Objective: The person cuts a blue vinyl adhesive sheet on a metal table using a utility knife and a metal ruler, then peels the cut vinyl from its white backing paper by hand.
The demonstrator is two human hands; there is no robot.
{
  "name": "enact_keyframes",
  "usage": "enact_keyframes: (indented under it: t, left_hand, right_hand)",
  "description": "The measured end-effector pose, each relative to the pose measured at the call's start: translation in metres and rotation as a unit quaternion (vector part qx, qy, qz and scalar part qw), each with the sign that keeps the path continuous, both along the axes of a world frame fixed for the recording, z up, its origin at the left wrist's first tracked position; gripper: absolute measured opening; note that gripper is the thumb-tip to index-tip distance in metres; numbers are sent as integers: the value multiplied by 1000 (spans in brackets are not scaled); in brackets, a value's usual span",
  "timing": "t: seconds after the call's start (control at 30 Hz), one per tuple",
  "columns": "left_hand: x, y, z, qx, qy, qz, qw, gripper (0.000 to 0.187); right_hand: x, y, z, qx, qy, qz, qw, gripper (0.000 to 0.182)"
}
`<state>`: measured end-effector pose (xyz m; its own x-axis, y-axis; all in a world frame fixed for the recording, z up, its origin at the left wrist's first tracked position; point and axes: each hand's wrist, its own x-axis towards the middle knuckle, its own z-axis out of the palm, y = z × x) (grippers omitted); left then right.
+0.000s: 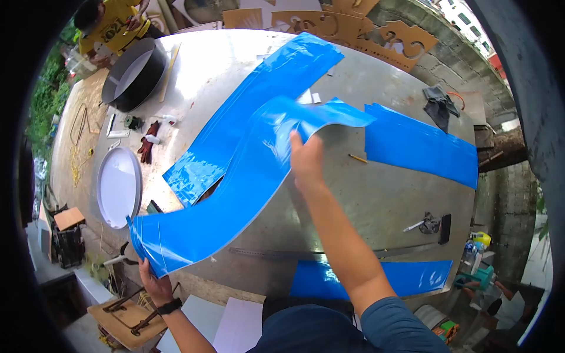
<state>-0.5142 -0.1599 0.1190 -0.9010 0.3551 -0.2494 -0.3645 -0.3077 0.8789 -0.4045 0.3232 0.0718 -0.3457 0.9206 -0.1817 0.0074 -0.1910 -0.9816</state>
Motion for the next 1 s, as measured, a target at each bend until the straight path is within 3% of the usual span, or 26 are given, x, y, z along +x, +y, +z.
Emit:
enact_keyframes:
  t: [0.17, 0.23, 0.3, 0.43, 0.5, 0.63, 0.67, 0.7, 0.77, 0.8, 0.87, 1.0]
  left_hand:
    - [-45, 48, 11, -55, 71, 6, 996, 49]
    - [-69, 77, 8, -63, 69, 14, 996, 48]
    - [-91, 102, 2, -71, 60, 21, 995, 48]
    - [-123, 120, -52, -63, 43, 14, 997, 43]
    - [-128, 116, -96, -78, 25, 14, 997, 40]
    - [-110, 123, -156, -155, 12, 23, 988, 39]
    - [-104, 126, -168, -172, 21, 21, 985, 39]
    - [-99, 130, -175, -188, 31, 21, 981, 39]
    - [-89, 143, -171, -215, 39, 11, 976, 39]
    - [-84, 151, -167, -229, 41, 2, 973, 39]
    - [-77, 170, -158, -215, 58, 28, 974, 28]
    - [-70, 188, -145, -147, 53, 44, 987, 30]
  right_hand:
    - [-53, 79, 51, 138, -60, 54, 987, 16]
    - [-84, 120, 57, 238, -31, 60, 969, 17]
    - [-106, 140, 86, 171, 81, 102, 977, 23]
    - [-139, 180, 76, 196, 148, 134, 960, 22]
    - [-152, 179, 49, 178, 121, 122, 969, 24]
    - [-135, 170, -47, -11, -148, 79, 986, 52]
    - [-126, 162, -79, 181, -282, 58, 940, 56]
    - [-116, 149, -99, 367, -395, 32, 841, 62]
    - [-108, 74, -103, 453, -304, 154, 824, 64]
    - [-105, 27, -92, 497, -224, 282, 790, 68]
    - [-107, -61, -71, 497, -119, 455, 729, 83]
    - [-122, -136, -82, 438, -118, 502, 736, 70]
